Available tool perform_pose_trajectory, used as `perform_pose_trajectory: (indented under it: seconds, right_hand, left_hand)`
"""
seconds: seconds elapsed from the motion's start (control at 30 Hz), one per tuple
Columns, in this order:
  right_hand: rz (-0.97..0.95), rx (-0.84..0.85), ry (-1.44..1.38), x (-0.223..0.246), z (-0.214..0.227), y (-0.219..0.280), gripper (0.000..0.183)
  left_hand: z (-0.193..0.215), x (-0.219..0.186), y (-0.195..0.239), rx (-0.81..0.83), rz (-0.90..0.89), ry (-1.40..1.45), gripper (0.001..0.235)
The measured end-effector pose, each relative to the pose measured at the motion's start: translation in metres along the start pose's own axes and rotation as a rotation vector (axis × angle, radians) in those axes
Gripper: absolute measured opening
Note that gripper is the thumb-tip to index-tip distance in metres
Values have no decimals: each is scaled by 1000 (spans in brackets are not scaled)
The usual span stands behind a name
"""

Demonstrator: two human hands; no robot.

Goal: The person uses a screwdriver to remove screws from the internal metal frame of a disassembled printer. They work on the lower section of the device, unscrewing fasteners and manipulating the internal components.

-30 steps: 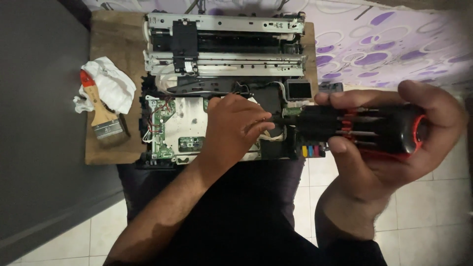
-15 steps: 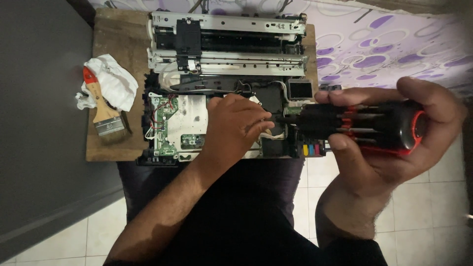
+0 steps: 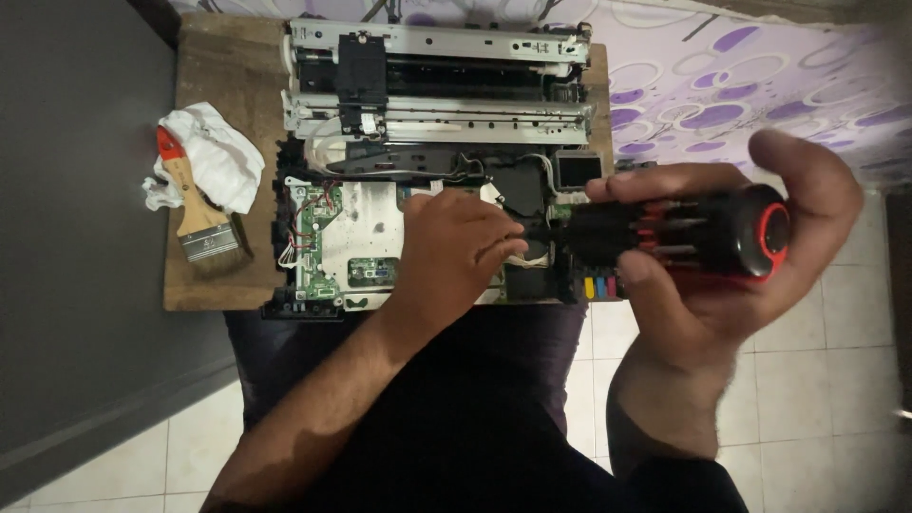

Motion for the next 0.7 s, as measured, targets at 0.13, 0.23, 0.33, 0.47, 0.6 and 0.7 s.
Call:
perform_pose_trajectory:
  seconds: [0.13,0.23,0.33,0.47,0.6,0.7]
  right_hand:
    - [69,71,-76,-16,-11,3,65]
    - [46,111,-200,-23,-22,16,36]
    - [-52,103,-285,-28,-27,24,36]
    - [-117,91,-398,-35,-28,27,33]
    - [-87,75,-415,-36,-27,27,32]
    - [-79,62,-413,-35,-28,26,33]
  left_hand:
    - [6,-14,2,0,-10,27,21]
    - [8,-19,7,1,-31,20,32]
    - [3,-15,14,27,-16,12,33]
    - [0,-17,16,48,-48,-61,26]
    - [5,-22,14,19,-110,-85,27]
    - [0,-16,18,63,-86,-84,18]
Point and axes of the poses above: each hand's wrist, its own y-axis away from the middle knuckle, its own z-axis out of the back of the hand, x = y × z, the point moved 5 cm from there along -y, towards the middle knuckle, and after that the axes turned 3 degrees about y, right-handed, at the moved point
